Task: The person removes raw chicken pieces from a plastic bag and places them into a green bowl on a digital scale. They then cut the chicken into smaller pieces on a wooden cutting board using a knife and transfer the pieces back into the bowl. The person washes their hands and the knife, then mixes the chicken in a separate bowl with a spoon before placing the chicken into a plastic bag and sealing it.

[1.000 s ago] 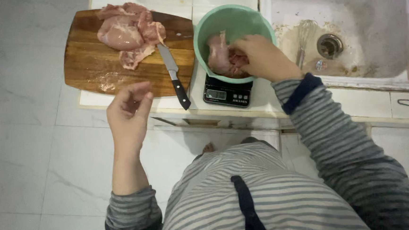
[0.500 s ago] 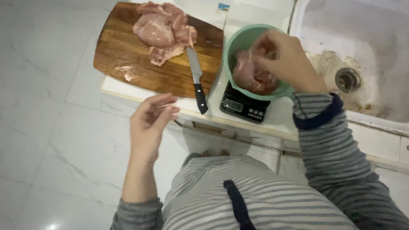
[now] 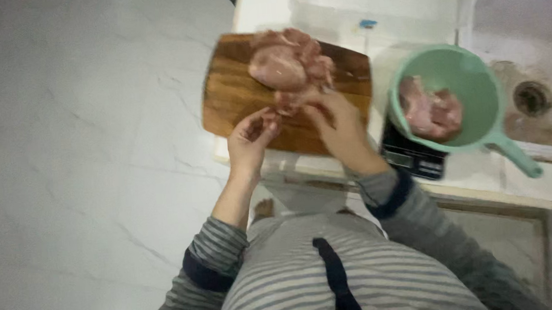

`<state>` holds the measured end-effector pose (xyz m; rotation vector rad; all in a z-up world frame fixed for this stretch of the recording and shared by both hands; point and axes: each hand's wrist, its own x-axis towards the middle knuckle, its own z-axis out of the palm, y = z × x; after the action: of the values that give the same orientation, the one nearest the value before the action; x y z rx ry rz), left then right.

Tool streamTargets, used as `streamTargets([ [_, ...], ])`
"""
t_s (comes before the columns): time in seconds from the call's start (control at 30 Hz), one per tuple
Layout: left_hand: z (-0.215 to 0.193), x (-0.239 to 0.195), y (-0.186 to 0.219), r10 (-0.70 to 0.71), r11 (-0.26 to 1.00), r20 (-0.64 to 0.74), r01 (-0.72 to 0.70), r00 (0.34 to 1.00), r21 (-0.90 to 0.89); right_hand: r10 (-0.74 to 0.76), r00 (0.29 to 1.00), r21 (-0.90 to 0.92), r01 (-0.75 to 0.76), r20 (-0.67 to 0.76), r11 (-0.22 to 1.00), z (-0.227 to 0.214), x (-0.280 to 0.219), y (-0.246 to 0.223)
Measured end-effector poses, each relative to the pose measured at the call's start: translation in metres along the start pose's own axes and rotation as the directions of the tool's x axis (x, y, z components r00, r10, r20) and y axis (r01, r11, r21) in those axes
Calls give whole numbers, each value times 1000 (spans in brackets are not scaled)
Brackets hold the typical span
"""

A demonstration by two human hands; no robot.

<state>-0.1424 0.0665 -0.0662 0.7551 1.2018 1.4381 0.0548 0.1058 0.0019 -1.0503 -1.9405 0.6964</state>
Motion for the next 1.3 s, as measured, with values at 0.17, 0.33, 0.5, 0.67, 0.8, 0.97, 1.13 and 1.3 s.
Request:
streamTargets([
  [0.17, -56, 52, 11, 231, 888, 127, -262, 965, 377, 362, 925, -645, -348, -117, 681, 13, -34, 31],
  [0.33, -70, 79, 16, 358, 536, 355, -501, 864, 680, 366, 918, -683, -364, -150, 634, 24, -57, 43],
  [0.5, -86, 78, 23, 403, 606, 431, -588, 808, 535, 411, 889, -592, -445, -202, 672, 8, -77, 10],
  [0.67, -91, 79, 30, 359, 635, 487, -590, 797, 498, 638, 741, -336, -667, -209, 665, 4, -67, -46],
  [0.8, -89, 81, 25, 355, 592, 468, -582, 810, 557, 647, 761, 54, -649, 43, 759, 46, -47, -72],
  [0.97, -89, 76, 20, 427, 540, 434, -608, 794, 582, 310, 951, -437, -283, -12, 854, 110, -41, -85],
  [1.13, -86, 76, 16, 479, 550, 425, -640, 768, 536, 411, 910, -522, -326, 52, 788, 123, -41, -81],
  [1.3, -84, 79, 15, 484, 509, 428, -644, 763, 571, 450, 888, -634, -294, 96, 715, 127, -41, -79],
])
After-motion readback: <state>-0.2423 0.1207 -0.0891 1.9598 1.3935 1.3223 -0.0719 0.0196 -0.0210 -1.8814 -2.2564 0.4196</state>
